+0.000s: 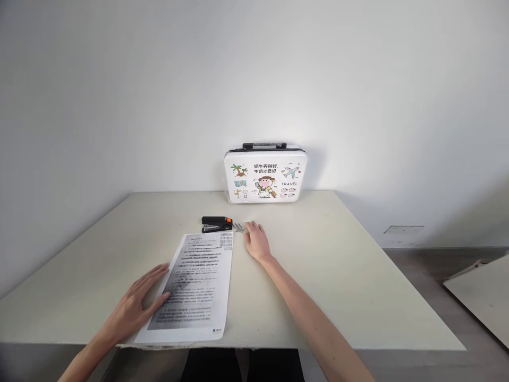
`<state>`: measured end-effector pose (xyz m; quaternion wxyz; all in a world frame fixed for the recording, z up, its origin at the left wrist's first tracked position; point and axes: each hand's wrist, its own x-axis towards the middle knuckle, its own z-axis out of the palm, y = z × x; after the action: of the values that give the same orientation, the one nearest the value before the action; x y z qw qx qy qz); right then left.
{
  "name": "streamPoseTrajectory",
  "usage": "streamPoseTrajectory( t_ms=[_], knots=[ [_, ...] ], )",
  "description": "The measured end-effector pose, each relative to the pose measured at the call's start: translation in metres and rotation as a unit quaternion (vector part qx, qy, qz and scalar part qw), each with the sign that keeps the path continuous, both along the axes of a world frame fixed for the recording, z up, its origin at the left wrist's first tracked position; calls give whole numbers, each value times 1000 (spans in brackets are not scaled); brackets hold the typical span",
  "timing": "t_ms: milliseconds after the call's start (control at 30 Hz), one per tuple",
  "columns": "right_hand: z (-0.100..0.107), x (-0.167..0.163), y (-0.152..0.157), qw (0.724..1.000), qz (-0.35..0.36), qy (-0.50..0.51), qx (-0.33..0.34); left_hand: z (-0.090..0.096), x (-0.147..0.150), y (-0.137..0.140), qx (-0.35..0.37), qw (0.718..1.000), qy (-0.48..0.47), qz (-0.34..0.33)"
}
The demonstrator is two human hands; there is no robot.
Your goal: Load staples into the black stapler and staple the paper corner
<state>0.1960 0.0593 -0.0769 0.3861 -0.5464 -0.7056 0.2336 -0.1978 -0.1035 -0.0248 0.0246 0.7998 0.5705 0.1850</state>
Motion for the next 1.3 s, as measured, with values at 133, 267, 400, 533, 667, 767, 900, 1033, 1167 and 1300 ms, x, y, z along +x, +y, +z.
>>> streamPoseTrajectory(
  t_ms=[133,267,400,533,667,767,900,1033,1167,1300],
  knots=[
    [-6,-7,20,1000,4,-20,-16,-1,-3,-1,-1,1000,9,-9],
    [-8,-10,25,999,24,-30,-13,1,-2,0,-9,1000,16,-5],
    [-6,-13,28,999,24,-39,-15,1,-2,1,-15,1000,18,-4],
    [-1,-14,29,999,21,-44,-14,1,-1,1,0,1000,25,-7],
    [2,-16,30,999,19,-46,-14,4,2,0,13,999,41,-10],
    [2,-17,31,999,24,-45,-13,6,3,0,26,998,49,-15],
    [4,-19,33,998,39,-39,-6,5,2,1,35,998,57,-20],
    [14,-13,34,998,62,-27,7,5,3,1,40,997,61,-24],
    [33,-8,38,997,67,-27,33,6,3,0,49,996,63,-30],
    [57,-28,46,991,103,-60,61,6,3,0,52,996,60,-30]
  ],
)
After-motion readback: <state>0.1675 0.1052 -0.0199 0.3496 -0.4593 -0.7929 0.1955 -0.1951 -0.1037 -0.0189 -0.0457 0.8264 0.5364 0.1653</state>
